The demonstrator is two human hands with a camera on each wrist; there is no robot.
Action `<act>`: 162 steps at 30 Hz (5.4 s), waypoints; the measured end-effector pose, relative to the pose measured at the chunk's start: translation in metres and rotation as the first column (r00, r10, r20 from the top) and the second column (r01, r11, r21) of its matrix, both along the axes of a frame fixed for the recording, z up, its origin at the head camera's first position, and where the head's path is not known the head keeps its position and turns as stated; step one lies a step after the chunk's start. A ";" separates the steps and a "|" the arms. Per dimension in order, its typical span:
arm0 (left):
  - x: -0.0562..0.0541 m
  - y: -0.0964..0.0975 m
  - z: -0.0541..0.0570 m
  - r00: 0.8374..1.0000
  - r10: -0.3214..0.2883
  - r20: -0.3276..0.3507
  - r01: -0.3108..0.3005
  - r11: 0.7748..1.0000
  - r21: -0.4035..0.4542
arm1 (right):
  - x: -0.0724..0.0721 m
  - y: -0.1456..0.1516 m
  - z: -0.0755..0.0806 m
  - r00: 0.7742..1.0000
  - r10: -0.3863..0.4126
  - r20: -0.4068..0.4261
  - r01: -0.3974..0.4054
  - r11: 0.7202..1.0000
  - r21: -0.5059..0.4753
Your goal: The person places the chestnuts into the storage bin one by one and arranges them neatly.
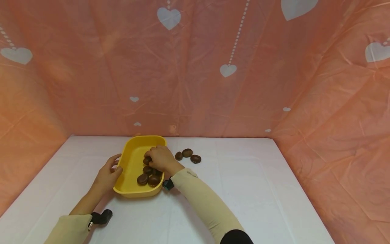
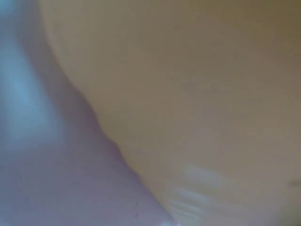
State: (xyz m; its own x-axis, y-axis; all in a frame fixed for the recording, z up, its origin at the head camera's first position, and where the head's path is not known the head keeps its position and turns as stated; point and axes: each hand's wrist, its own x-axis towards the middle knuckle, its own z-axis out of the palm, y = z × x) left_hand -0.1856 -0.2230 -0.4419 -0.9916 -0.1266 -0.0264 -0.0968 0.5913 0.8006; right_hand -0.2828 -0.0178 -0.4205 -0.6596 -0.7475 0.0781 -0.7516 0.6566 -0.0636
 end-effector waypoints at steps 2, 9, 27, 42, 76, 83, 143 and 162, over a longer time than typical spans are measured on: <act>0.000 0.000 0.000 1.000 0.001 0.003 -0.001 1.000 -0.001 | 0.000 -0.001 -0.001 1.000 0.002 -0.009 -0.002 1.000 0.009; 0.001 0.000 0.001 1.000 0.008 0.013 -0.008 1.000 0.001 | 0.000 -0.002 0.000 1.000 0.014 -0.018 -0.014 1.000 0.021; -0.001 0.000 0.001 1.000 -0.003 0.006 0.003 1.000 -0.011 | -0.002 0.000 -0.003 0.999 0.010 -0.042 -0.010 1.000 0.011; 0.002 0.001 0.002 1.000 -0.011 0.013 0.011 1.000 -0.022 | 0.006 0.018 0.010 0.993 0.085 0.086 -0.063 0.970 -0.237; 0.003 0.001 0.001 1.000 -0.020 0.018 0.021 1.000 -0.022 | 0.008 0.079 0.036 0.997 -0.068 0.048 0.080 0.933 -0.352; 0.002 0.000 0.002 1.000 -0.021 0.003 0.021 1.000 -0.016 | 0.005 0.097 0.037 0.988 -0.130 0.085 0.153 0.914 -0.375; 0.000 -0.001 -0.002 1.000 -0.022 -0.003 0.022 1.000 0.005 | -0.012 0.160 -0.021 0.913 -0.391 0.119 0.406 0.901 -0.151; -0.001 -0.002 -0.002 1.000 -0.020 -0.005 0.020 1.000 0.005 | -0.011 0.144 -0.003 0.931 -0.339 0.132 0.363 0.896 -0.256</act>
State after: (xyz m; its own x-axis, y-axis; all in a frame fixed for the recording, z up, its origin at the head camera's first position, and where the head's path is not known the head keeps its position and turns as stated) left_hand -0.1863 -0.2248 -0.4436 -0.9941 -0.1067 -0.0216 -0.0807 0.5888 0.8043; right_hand -0.2935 0.1259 -0.4231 -0.8880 -0.4235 0.1793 -0.4598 0.8251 -0.3284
